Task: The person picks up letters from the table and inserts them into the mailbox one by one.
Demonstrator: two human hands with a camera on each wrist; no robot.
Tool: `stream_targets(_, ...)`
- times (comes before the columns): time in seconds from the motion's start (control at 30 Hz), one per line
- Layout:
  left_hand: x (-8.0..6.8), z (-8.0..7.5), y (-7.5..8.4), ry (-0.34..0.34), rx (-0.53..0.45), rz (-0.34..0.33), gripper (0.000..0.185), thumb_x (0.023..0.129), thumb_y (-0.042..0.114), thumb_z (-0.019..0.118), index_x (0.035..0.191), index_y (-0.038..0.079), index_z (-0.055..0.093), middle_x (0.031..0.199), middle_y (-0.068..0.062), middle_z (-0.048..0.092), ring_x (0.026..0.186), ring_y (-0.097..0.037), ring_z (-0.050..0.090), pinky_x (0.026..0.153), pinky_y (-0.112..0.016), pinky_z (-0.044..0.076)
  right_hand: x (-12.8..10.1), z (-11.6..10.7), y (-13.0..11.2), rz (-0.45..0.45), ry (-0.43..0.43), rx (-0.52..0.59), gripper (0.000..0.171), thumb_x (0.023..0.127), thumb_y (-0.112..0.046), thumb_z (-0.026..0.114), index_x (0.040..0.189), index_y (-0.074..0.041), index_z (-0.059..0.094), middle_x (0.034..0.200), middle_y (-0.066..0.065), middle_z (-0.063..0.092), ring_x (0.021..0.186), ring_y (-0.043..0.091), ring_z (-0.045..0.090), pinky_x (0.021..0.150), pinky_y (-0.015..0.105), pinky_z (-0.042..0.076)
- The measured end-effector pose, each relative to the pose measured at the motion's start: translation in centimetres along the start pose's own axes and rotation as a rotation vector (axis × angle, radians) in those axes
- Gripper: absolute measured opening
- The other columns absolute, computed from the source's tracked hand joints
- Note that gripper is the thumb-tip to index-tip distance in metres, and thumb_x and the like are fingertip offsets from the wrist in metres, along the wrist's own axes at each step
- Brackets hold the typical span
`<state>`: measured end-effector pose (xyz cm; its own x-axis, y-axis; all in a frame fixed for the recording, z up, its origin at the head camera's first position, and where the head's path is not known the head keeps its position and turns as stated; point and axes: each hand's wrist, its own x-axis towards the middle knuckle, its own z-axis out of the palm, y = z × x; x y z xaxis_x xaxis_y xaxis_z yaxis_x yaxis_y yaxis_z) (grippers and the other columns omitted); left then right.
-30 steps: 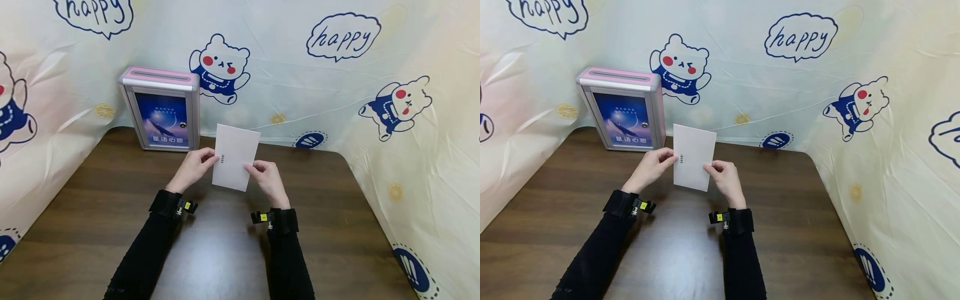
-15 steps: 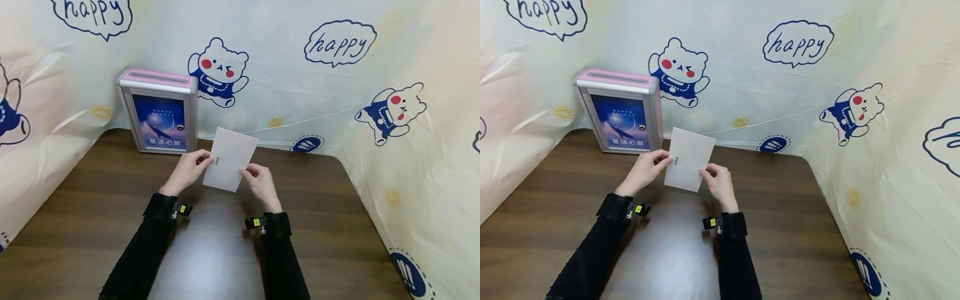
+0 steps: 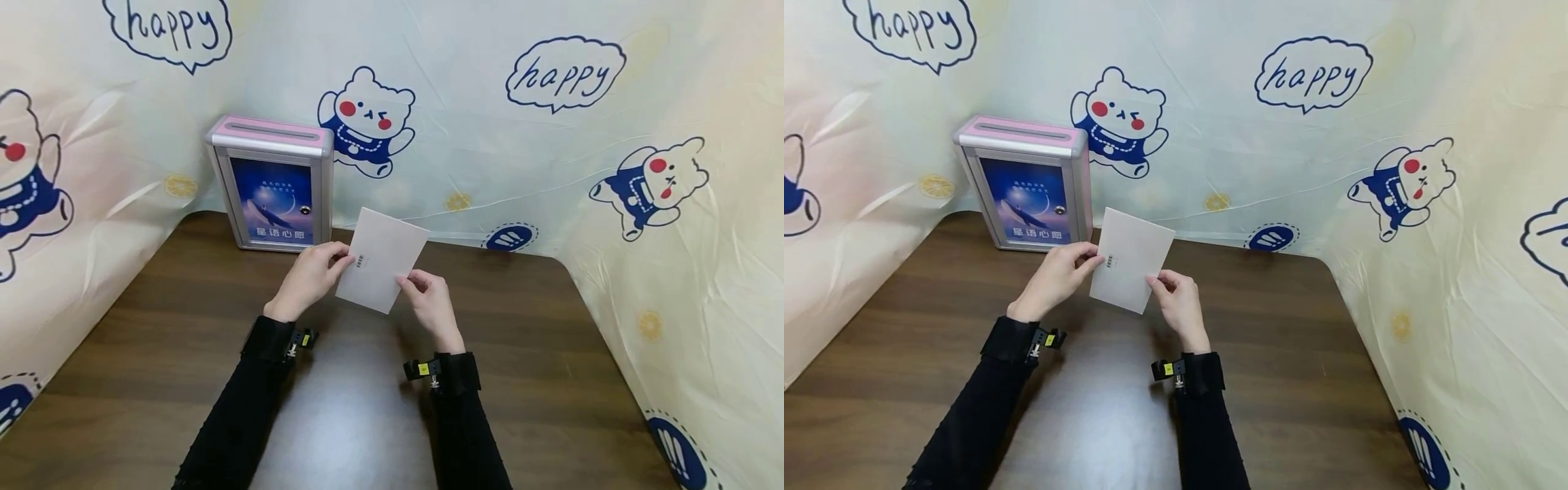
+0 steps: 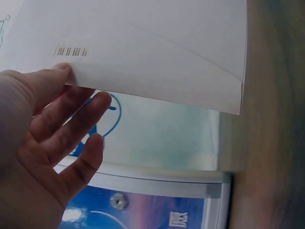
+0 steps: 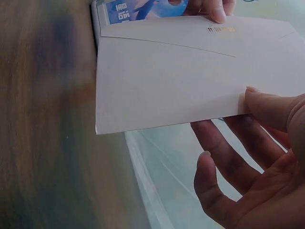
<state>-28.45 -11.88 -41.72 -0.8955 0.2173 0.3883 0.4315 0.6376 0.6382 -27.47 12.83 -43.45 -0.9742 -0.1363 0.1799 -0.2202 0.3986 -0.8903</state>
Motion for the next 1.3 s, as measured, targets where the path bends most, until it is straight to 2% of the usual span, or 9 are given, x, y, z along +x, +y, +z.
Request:
stream_targets(0.17, 0.0, -1.0, 0.1, -0.03, 0.011, 0.032, 0.015, 0.102, 0.021, 0.062, 0.104, 0.009, 0.07, 0.095, -0.006, 0.072, 0.076, -0.018, 0.058, 0.07, -0.032, 0.047, 0.5, -0.2, -1.1, -0.031, 0.02, 0.024, 0.023, 0.097, -0.022, 0.068, 0.106, -0.002, 0.076, 0.101, 0.017, 0.075, 0.082, 0.014, 0.059, 0.073, 0.023, 0.047)
stream_targets(0.33, 1.7, -3.9, 0.2, -0.055, 0.026, 0.088, 0.016, 0.102, 0.022, 0.061, 0.097, 0.009, 0.07, 0.082, -0.004, 0.067, 0.066, -0.018, 0.051, 0.061, -0.028, 0.041, 3.3, -1.4, -3.8, -0.121, -0.046, -0.026, 0.025, 0.097, -0.024, 0.068, 0.106, -0.002, 0.076, 0.087, 0.016, 0.07, 0.071, 0.011, 0.052, 0.065, 0.022, 0.042)
stream_targets(0.47, 3.9, -7.8, 0.6, -0.072, 0.063, 0.156, 0.017, 0.101, 0.024, 0.062, 0.096, 0.01, 0.07, 0.08, -0.004, 0.068, 0.062, -0.017, 0.051, 0.057, -0.025, 0.042, 6.4, -3.0, -7.3, -0.21, -0.154, -0.138, 0.024, 0.098, -0.029, 0.068, 0.098, -0.007, 0.078, 0.072, 0.005, 0.059, 0.063, 0.015, 0.044, 0.06, 0.025, 0.036)
stream_targets(0.7, 8.2, -16.3, 3.4, -0.082, 0.206, 0.173, 0.022, 0.103, 0.025, 0.059, 0.099, 0.006, 0.069, 0.091, -0.011, 0.071, 0.075, -0.02, 0.058, 0.07, -0.028, 0.045, 11.8, -4.0, -15.8, -0.319, -0.259, -0.223, 0.022, 0.098, -0.025, 0.067, 0.09, -0.006, 0.077, 0.082, 0.011, 0.075, 0.078, 0.021, 0.069, 0.061, 0.023, 0.038)
stream_targets(0.8, 9.9, -19.5, 4.0, -0.038, 0.243, 0.15, 0.026, 0.104, 0.026, 0.056, 0.1, 0.003, 0.068, 0.096, -0.015, 0.071, 0.08, -0.02, 0.059, 0.073, -0.026, 0.044, 14.1, -3.6, -19.4, -0.368, -0.245, -0.283, 0.026, 0.099, -0.028, 0.065, 0.089, -0.007, 0.076, 0.086, 0.01, 0.076, 0.078, 0.018, 0.07, 0.06, 0.024, 0.034)
stream_targets(0.93, 11.6, -22.6, 3.8, 0.059, 0.298, 0.116, 0.031, 0.105, 0.028, 0.053, 0.106, 0.001, 0.068, 0.104, -0.016, 0.072, 0.081, -0.007, 0.052, 0.074, -0.022, 0.039, 16.3, -2.4, -23.1, -0.426, -0.225, -0.347, 0.03, 0.102, -0.031, 0.06, 0.087, -0.007, 0.072, 0.084, 0.004, 0.072, 0.069, 0.015, 0.07, 0.059, 0.023, 0.039)
stream_targets(1.13, 13.1, -25.0, 2.9, 0.184, 0.34, 0.055, 0.036, 0.106, 0.032, 0.05, 0.111, 0.002, 0.069, 0.108, -0.014, 0.069, 0.077, 0.007, 0.042, 0.071, -0.021, 0.036, 18.9, -0.3, -26.2, -0.422, -0.166, -0.402, 0.031, 0.103, -0.031, 0.056, 0.08, -0.011, 0.064, 0.087, 0.003, 0.074, 0.057, 0.012, 0.065, 0.055, 0.023, 0.039)
stream_targets(1.23, 13.2, -26.2, 2.2, 0.219, 0.356, 0.015, 0.038, 0.106, 0.032, 0.049, 0.113, 0.001, 0.069, 0.109, -0.011, 0.066, 0.077, 0.008, 0.038, 0.071, -0.02, 0.034, 20.1, 1.4, -27.1, -0.395, -0.136, -0.402, 0.029, 0.102, -0.032, 0.057, 0.084, -0.012, 0.067, 0.096, 0.004, 0.076, 0.052, 0.01, 0.063, 0.055, 0.023, 0.043)
stream_targets(1.3, 13.1, -26.8, 1.6, 0.226, 0.354, -0.013, 0.037, 0.106, 0.031, 0.049, 0.114, 0.0, 0.069, 0.106, -0.007, 0.062, 0.079, 0.005, 0.037, 0.073, -0.021, 0.033, 20.8, 2.7, -27.3, -0.38, -0.133, -0.385, 0.028, 0.102, -0.032, 0.057, 0.085, -0.012, 0.068, 0.092, 0.004, 0.076, 0.05, 0.009, 0.061, 0.056, 0.023, 0.045)
